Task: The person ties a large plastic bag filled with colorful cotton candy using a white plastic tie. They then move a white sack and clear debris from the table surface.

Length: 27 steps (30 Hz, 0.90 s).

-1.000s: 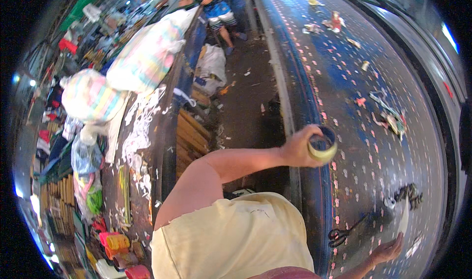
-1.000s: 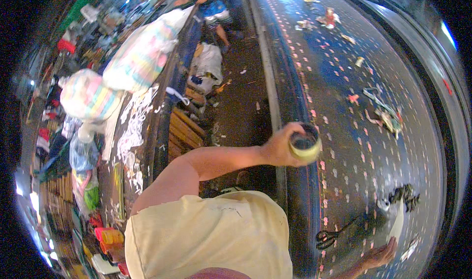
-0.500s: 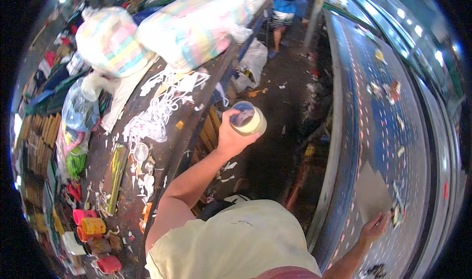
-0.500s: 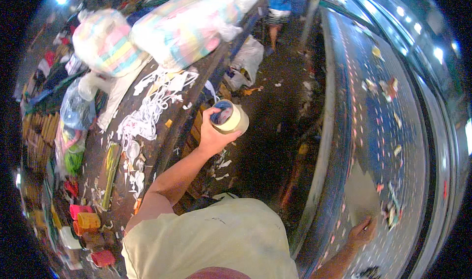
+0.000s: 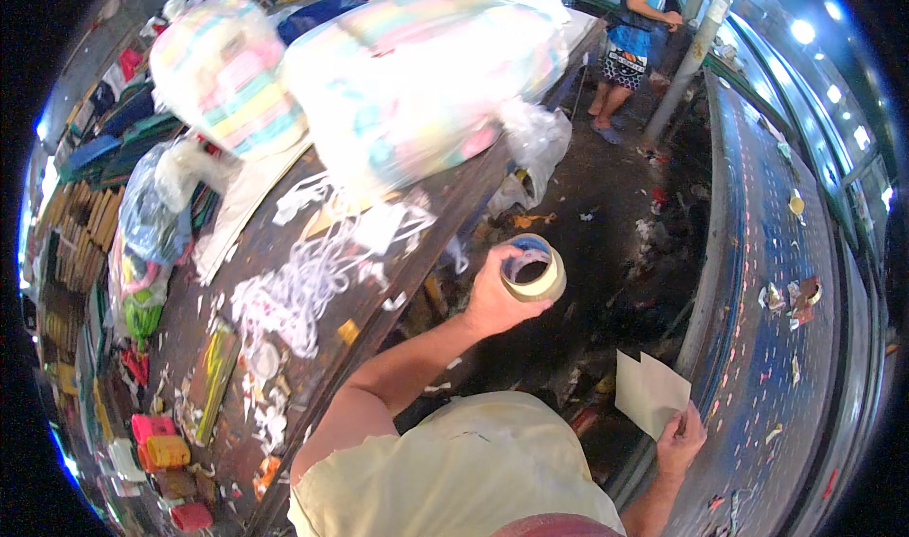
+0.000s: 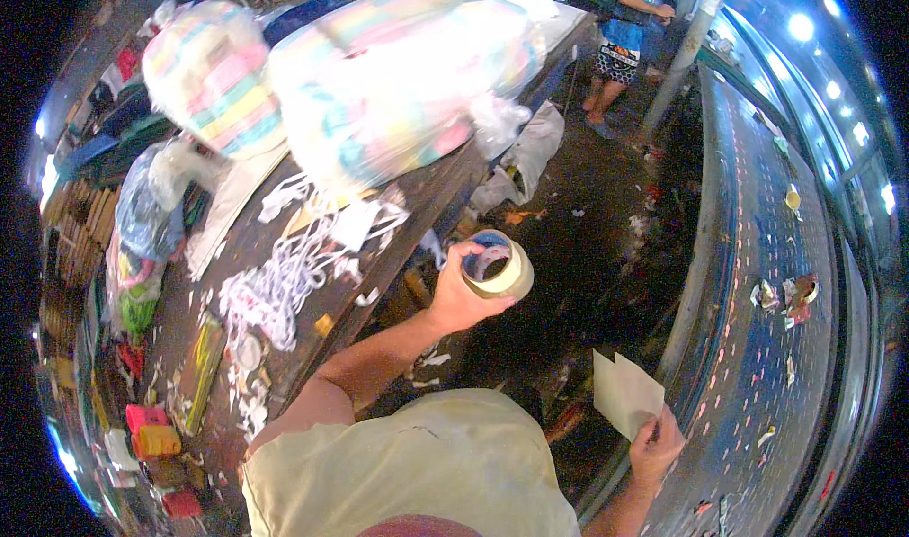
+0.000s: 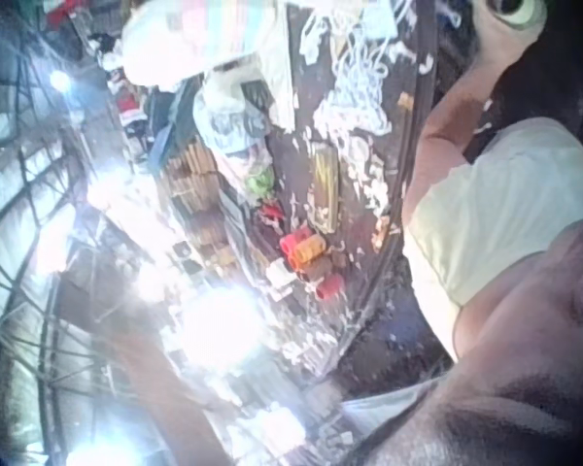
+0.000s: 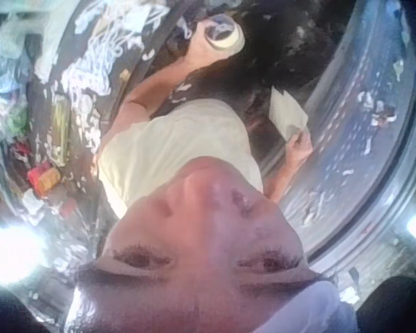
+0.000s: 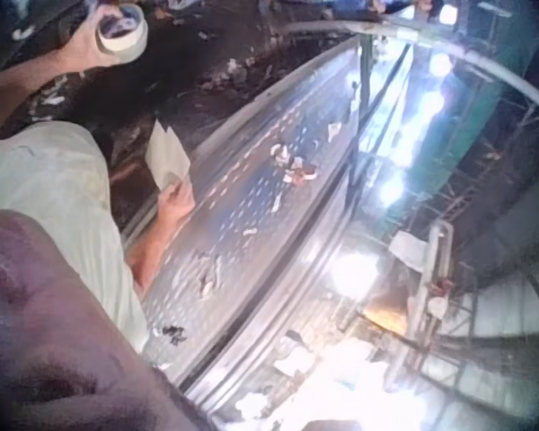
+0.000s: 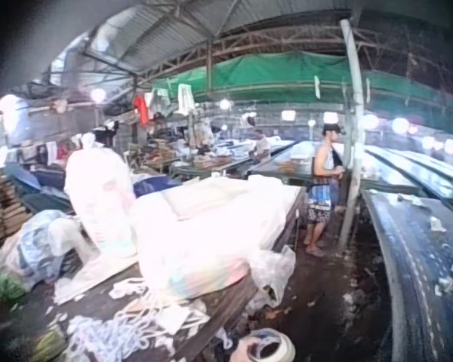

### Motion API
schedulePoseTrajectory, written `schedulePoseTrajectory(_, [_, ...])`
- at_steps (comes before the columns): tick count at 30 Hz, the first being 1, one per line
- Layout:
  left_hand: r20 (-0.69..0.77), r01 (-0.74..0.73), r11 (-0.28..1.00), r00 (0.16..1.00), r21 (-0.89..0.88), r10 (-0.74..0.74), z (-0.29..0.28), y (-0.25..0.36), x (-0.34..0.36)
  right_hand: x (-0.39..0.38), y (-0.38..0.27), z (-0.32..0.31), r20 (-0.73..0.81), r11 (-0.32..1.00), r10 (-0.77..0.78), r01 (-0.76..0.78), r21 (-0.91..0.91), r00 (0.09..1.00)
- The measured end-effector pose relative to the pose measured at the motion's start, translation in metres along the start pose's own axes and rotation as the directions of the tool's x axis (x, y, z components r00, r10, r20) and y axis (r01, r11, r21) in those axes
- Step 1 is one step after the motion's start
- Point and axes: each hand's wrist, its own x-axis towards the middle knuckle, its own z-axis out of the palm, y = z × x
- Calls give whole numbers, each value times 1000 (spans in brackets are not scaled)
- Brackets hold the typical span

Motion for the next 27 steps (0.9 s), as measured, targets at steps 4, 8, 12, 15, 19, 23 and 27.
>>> schedulePoseTrajectory(4, [38, -134, 970, 989, -201, 144, 88, -22, 67, 78, 81, 15, -157, 998, -18, 10, -57, 987])
schedulePoseTrajectory(8, [108, -158, 980, 979, -119, 171, 159, -40, 139, 181, 134, 26, -196, 985, 167, -156, 72, 966])
schedulePoseTrajectory(12, [73, -213, 974, 973, -77, 219, 209, -49, 219, 308, 172, 47, -205, 982, -2, 40, 184, 979])
schedulePoseTrajectory(15, [-2, -121, 992, 993, 28, 121, 234, -58, 265, 397, 167, 60, -105, 973, 51, -26, 228, 993])
schedulePoseTrajectory(19, [-66, -46, 999, 997, 16, 47, 261, -79, 335, 511, 169, 102, -86, 967, -92, 110, 229, 992])
schedulePoseTrajectory(23, [-175, -4, 996, 984, 91, 20, 286, -135, 420, 615, 193, 162, 31, 960, -37, 27, 278, 999])
schedulePoseTrajectory(27, [-352, 23, 999, 936, 44, -6, 303, -164, 542, 714, 204, 204, 108, 989, -41, 25, 148, 993])
